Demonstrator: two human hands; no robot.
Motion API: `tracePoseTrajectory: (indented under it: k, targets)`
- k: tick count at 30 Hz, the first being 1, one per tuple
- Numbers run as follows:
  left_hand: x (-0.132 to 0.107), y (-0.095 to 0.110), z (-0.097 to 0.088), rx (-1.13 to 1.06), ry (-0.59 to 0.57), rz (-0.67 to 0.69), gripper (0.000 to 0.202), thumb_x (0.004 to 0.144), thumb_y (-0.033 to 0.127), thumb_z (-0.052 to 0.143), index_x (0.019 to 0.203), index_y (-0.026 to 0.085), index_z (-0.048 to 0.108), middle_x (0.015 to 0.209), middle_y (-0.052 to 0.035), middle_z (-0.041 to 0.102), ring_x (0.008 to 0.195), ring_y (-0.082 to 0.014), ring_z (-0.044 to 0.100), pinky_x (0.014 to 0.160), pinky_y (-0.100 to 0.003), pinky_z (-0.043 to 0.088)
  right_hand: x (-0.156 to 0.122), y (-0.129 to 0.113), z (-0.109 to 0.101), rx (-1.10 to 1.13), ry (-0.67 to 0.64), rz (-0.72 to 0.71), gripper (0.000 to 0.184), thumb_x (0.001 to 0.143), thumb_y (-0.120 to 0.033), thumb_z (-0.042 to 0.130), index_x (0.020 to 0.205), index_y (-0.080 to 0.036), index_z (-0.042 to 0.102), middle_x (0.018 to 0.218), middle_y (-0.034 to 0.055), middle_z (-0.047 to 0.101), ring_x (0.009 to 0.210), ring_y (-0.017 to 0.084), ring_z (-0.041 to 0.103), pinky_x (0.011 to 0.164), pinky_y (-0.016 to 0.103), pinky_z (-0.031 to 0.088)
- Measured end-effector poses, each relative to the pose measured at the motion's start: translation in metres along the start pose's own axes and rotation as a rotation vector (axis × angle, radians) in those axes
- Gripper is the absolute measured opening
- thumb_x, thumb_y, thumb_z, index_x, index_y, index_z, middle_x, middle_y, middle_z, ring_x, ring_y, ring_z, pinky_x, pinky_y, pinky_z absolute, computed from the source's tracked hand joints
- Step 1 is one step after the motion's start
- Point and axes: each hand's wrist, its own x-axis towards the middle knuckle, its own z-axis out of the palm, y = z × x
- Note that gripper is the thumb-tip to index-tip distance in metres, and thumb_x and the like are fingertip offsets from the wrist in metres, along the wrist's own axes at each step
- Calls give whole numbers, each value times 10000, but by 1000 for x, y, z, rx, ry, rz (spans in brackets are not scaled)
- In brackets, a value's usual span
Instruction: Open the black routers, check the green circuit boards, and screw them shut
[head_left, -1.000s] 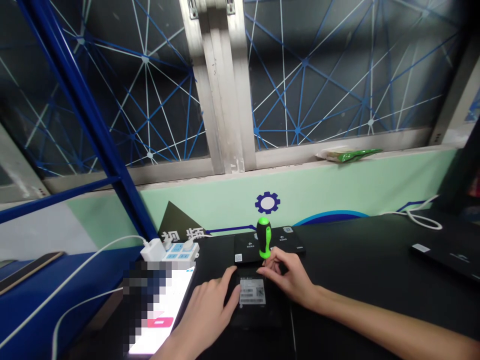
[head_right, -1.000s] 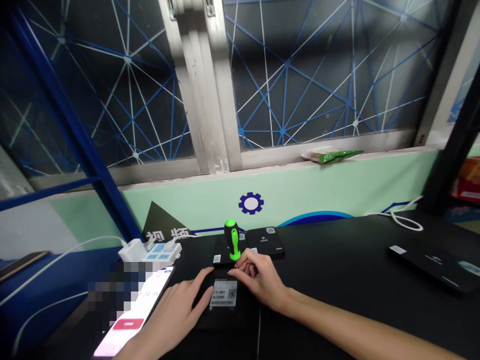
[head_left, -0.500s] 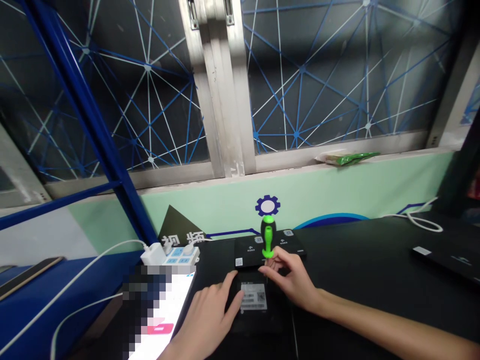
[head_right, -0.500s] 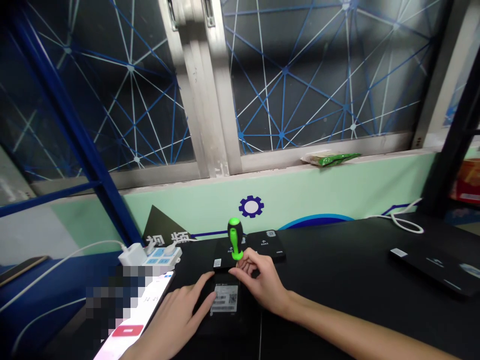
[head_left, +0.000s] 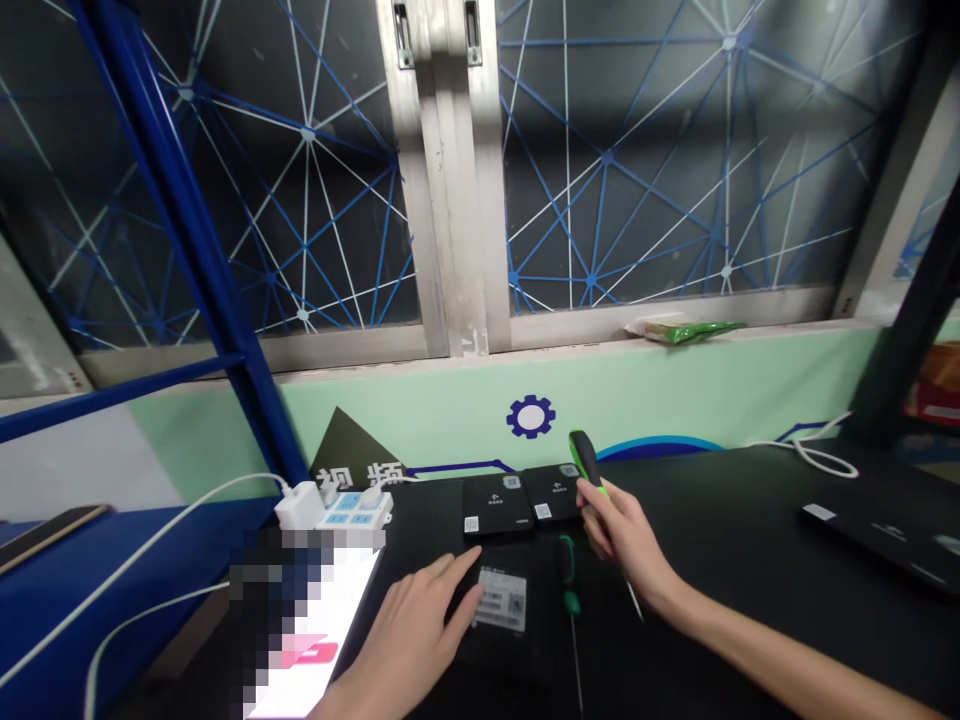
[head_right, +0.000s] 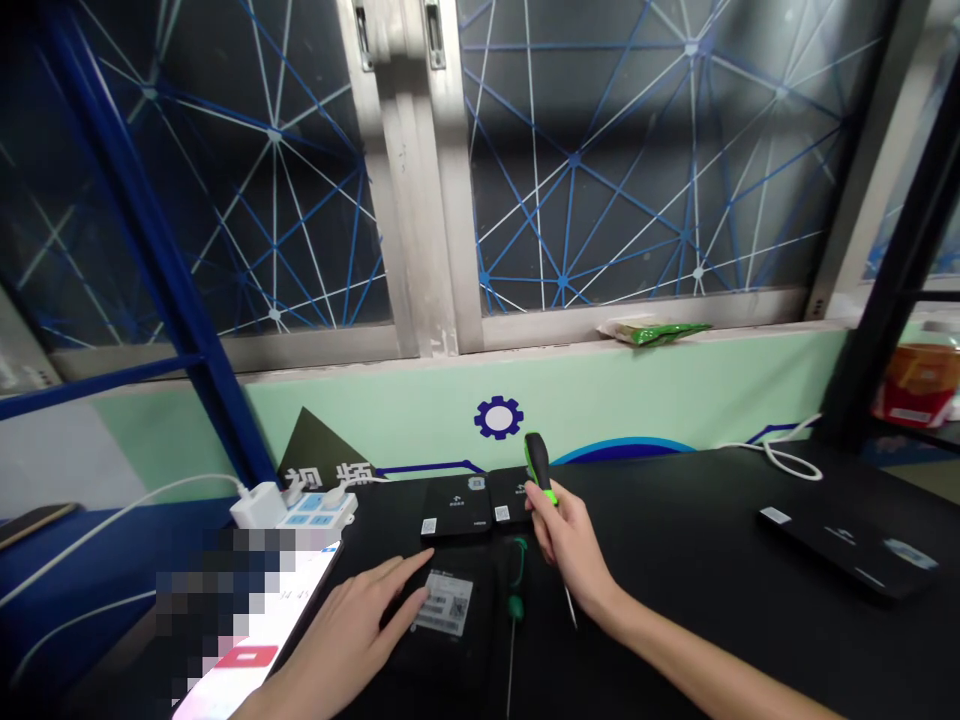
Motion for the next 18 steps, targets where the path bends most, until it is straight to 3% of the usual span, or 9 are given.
tracePoseTrajectory:
  k: [3,7,11,14,18]
  targets:
    - [0,4,-2,-13,27,-29,488,1015,504,384,1394,251,558,1270,-112,650,1091,-309,662,896,-450,536,2,1,-13,-273,-42,17,490,976,-567,445,642,-208,468,437,-90,281,425,101,250,450,254,197]
    - [0,9,-7,-25,42,12,498,979,526,435,1362,246,587,1136,-99,674,977,-279,682,808,-390,556,3,-5,-20,-655,-166,-122,376,952,-450,520,674,-196,510,550,-68,331,507,116,307,508,265,219]
    - [0,10,-10,-49,32,46,436,977,461,466,1339,257,599,1106,-76,672,986,-260,666,817,-372,550,0,-10,-19,-872,-215,-135,89,914,-275,517,940,-209,570,540,-79,420,498,142,392,526,269,271]
    - [1,8,-10,-62,21,23,395,973,416,487,1313,258,612,1141,-74,679,988,-259,661,839,-382,543,1,-14,-19,-1012,-195,-105,63,818,-184,556,862,-221,530,537,-74,462,502,151,446,528,270,276]
    - [4,3,-7,-96,43,-31,360,970,358,482,1298,282,609,1168,-51,698,921,-241,671,847,-397,538,3,-19,-23,-1107,-179,-89,138,747,-175,604,740,-227,477,558,-45,510,534,163,492,537,276,285]
